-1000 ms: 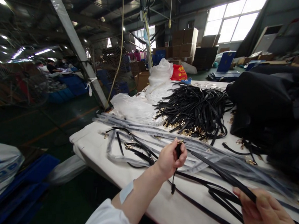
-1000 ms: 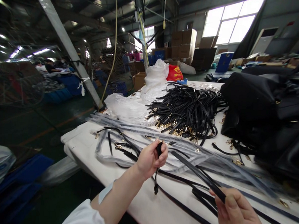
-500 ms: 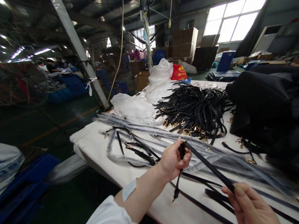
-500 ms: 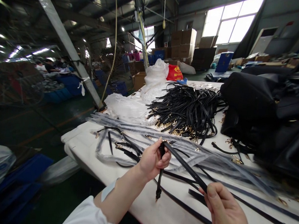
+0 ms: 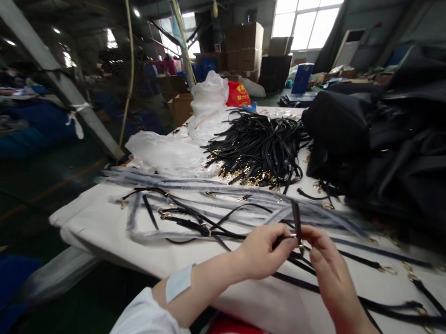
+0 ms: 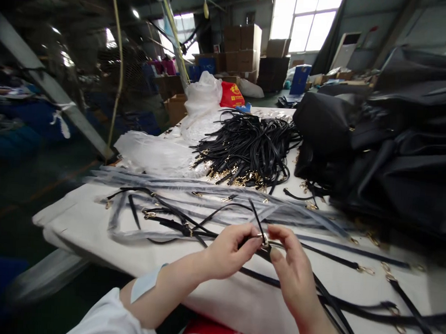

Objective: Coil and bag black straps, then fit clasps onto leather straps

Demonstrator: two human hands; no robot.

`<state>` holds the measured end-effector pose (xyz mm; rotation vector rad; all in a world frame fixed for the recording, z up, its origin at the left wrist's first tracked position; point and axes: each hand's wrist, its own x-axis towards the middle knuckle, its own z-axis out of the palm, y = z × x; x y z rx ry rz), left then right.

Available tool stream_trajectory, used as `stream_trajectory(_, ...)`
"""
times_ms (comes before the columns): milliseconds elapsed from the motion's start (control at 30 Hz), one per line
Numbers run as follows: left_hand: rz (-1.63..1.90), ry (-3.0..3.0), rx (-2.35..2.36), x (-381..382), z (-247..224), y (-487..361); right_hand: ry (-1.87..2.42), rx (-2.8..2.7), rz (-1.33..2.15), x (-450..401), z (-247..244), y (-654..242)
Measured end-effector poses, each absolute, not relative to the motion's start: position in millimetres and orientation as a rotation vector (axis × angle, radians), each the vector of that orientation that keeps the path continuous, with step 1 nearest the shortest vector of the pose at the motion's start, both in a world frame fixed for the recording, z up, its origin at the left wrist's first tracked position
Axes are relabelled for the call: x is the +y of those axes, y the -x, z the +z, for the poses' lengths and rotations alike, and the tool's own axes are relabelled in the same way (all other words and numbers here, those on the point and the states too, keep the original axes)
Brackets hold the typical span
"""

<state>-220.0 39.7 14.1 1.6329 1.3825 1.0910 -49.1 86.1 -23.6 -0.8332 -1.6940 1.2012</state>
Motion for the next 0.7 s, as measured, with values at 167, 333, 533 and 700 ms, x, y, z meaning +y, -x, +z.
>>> stream_trajectory(167, 0.865, -1.817, 1.376, 44.3, 19.0, 203.5, 0.793, -1.883, 1.025, 78.1, -9.1, 37.8)
stream_trajectory(333, 0.771, -1.716, 1.277, 53.8, 31.0, 201.1, 0.909, -1.595, 1.121, 80.1, -7.9, 15.8)
stream_trajectory(533, 0.758, -1.733, 1.427, 60.9, 38.2, 197.3, 1.147, -1.516, 1.078, 81.3, -7.8, 4.7)
stream_trajectory(700, 0.744, -1.793, 1.505, 61.8, 39.3, 200.9, 1.283, -1.407, 1.042, 79.3, -4.2, 4.4)
